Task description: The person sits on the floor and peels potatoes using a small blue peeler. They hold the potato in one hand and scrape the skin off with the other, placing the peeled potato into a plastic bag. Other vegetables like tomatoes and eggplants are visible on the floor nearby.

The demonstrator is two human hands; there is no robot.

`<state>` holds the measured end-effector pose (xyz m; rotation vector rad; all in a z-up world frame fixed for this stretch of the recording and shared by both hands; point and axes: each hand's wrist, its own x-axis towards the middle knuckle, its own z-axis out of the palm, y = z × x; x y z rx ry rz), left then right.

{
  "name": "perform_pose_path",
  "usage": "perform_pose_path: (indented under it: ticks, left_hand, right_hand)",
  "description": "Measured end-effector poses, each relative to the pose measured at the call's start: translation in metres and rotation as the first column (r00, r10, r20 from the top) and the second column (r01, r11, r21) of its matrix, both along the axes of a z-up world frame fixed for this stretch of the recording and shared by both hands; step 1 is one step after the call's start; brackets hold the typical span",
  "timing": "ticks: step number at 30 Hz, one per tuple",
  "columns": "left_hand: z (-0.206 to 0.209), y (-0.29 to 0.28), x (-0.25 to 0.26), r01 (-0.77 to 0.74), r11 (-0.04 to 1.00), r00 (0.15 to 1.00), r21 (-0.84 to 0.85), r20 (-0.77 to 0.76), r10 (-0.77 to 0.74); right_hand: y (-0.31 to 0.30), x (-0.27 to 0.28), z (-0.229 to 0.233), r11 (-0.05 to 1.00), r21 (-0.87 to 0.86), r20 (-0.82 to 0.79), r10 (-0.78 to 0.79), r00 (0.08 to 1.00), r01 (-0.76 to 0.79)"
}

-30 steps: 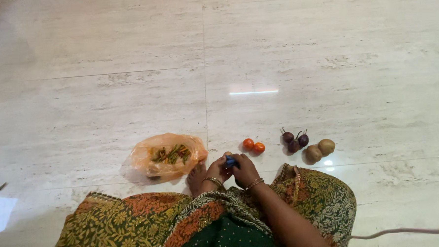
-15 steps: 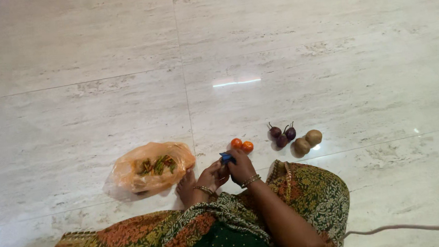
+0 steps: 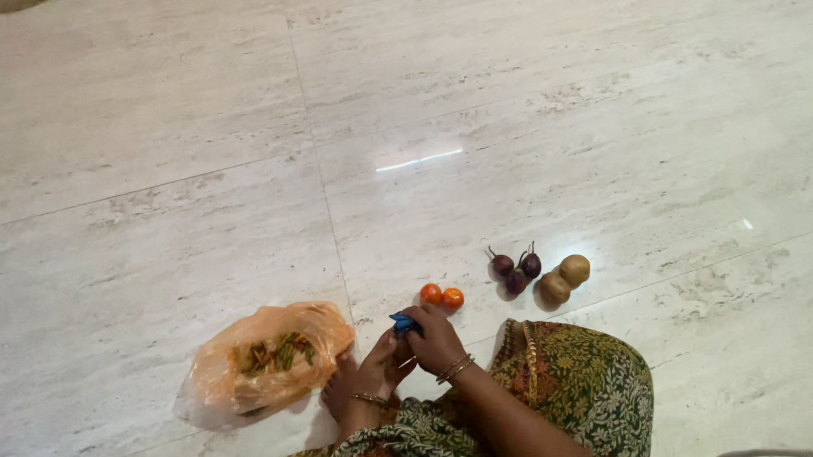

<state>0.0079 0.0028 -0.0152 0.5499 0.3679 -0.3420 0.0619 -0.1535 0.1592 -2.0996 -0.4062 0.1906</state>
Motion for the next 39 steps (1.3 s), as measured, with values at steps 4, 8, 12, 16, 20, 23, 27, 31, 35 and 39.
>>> perform_pose_path:
  ticks: [4,8,12,16,20,23,27,31,35,39]
  left_hand:
    - [0.009,0.004,-0.008,-0.040,0.999,0.999,-0.027,-0.007,0.040]
    - [0.017,0.007,-0.018,-0.272,0.961,0.938,0.041,-0.212,0.275]
    - [0.031,0.019,-0.020,-0.295,0.954,0.914,-0.052,-0.308,0.265]
    - [0.047,0.027,-0.016,-0.294,0.918,0.903,0.265,-0.238,0.358]
    - [0.023,0.011,-0.020,-0.183,0.980,0.980,-0.074,-0.092,0.176]
    - [0.014,0.004,-0.019,-0.075,0.993,0.997,-0.091,0.025,0.077]
    - [0.010,0.002,-0.018,-0.053,0.998,0.997,0.022,0.059,0.051]
    - [-0.003,0.002,-0.012,-0.083,0.995,0.996,0.062,-0.024,0.084]
    - [-0.006,0.000,-0.007,-0.189,0.980,0.972,0.059,-0.128,0.195]
    - [-0.004,0.005,-0.007,-0.249,0.968,0.954,-0.017,-0.175,0.242]
  right_hand:
    - [0.008,-0.005,0.005,1.000,-0.012,0.007,0.022,1.000,-0.022]
    - [0.018,-0.015,0.005,0.992,-0.109,0.005,0.058,0.998,-0.057]
    - [0.024,-0.021,0.002,0.992,-0.089,0.096,0.096,0.991,-0.087]
    - [0.023,-0.028,-0.004,0.990,-0.064,0.132,0.129,0.983,-0.122]
    - [0.014,-0.028,-0.017,0.996,-0.032,0.114,0.084,0.990,-0.081]
    - [0.008,-0.021,-0.024,0.999,-0.014,0.106,0.049,0.993,-0.048]
    - [0.006,-0.021,-0.026,0.998,0.059,0.051,0.032,0.998,-0.035]
    - [0.008,-0.029,-0.025,0.999,-0.016,0.065,0.048,0.997,-0.047]
    - [0.005,-0.030,-0.024,0.992,-0.011,0.058,0.126,0.990,-0.126]
    - [0.006,-0.030,-0.029,0.987,-0.001,0.023,0.163,0.986,-0.163]
